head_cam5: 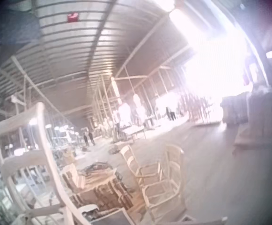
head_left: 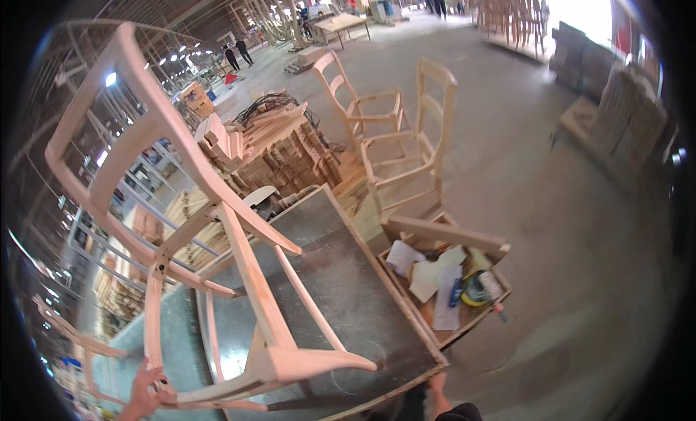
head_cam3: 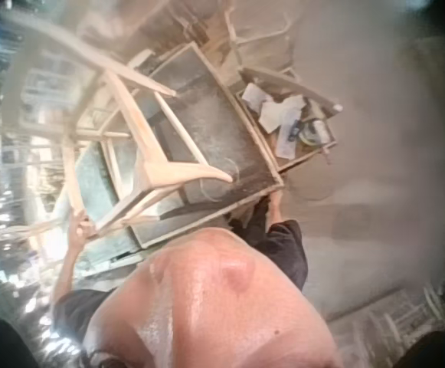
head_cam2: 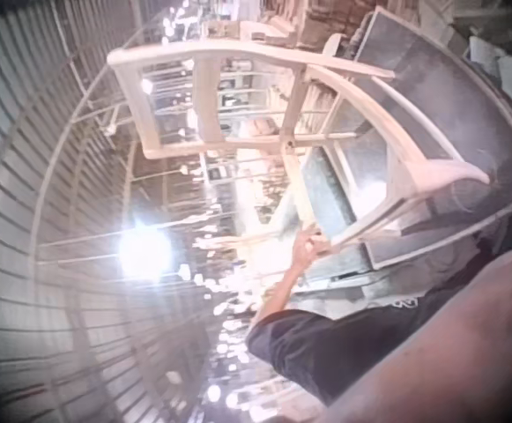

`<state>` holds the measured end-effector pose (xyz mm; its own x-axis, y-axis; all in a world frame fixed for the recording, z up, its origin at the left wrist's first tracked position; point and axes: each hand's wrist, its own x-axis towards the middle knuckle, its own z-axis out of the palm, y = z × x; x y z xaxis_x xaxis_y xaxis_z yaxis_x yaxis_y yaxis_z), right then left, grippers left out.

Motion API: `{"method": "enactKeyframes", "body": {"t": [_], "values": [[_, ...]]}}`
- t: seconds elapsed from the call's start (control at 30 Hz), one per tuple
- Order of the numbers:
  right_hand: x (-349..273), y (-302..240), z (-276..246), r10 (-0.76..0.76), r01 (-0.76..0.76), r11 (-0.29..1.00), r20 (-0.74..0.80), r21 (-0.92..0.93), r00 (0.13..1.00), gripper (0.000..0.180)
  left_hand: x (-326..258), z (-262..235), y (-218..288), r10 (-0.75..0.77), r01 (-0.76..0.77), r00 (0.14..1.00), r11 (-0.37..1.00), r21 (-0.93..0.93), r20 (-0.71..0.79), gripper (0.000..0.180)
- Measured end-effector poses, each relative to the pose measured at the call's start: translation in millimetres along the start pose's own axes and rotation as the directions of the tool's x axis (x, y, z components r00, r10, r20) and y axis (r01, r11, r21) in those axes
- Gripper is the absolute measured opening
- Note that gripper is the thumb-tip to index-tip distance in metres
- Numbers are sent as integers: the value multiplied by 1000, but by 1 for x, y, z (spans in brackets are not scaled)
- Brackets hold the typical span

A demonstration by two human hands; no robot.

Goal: The person assembles wooden chair frames by picking up components, aligning legs and backrests, and inserting them into place. The person then uses a power sander to smooth the edges of the assembled chair frame.

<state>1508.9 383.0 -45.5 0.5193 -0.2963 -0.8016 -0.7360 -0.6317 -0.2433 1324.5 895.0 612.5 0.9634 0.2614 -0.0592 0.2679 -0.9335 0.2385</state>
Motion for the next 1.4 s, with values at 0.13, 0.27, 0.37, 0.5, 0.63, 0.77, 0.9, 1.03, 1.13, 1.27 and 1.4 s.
{"method": "enactKeyframes", "body": {"t": [0.13,0.27,0.37,0.5,0.63,0.77,0.9,1.03,1.13,1.27,1.4], "values": [[-55,16,-15,-29,40,990,-79,136,996,77,-6,2,-13,40,-38,998,998,51,-57,46],[-144,-5,-52,-192,263,935,-286,238,939,58,-19,7,-11,35,-72,974,985,-159,-225,52],[-204,-25,-83,-452,445,874,-7,195,892,32,-27,7,2,-65,-41,938,955,-295,-340,57],[-275,-106,-163,-829,824,525,-93,215,552,24,-29,5,8,70,-119,914,988,-98,-400,58],[-431,-254,-268,-913,997,59,-406,-50,34,19,-42,-22,10,129,-90,867,991,102,-482,75],[-549,-325,-320,-819,894,-382,-364,-233,-444,46,-49,-51,12,111,-63,854,992,111,-509,86],[-552,-340,-294,-966,860,-235,10,-453,-259,70,-53,-56,3,37,50,907,980,193,-420,91],[-534,-347,-267,-952,809,-148,303,-569,39,81,-47,-65,-5,60,-58,870,998,19,-490,96],[-588,-363,-282,-953,803,-285,247,-524,-177,82,-32,-5,-38,-59,92,940,992,84,-337,99],[-524,-344,-253,-933,707,-283,358,-649,-45,76,-25,-39,-8,102,-77,897,994,73,-431,100],[-543,-361,-256,-937,735,-301,331,-608,-110,77,-31,9,-25,-25,58,987,976,209,-158,97]]}}
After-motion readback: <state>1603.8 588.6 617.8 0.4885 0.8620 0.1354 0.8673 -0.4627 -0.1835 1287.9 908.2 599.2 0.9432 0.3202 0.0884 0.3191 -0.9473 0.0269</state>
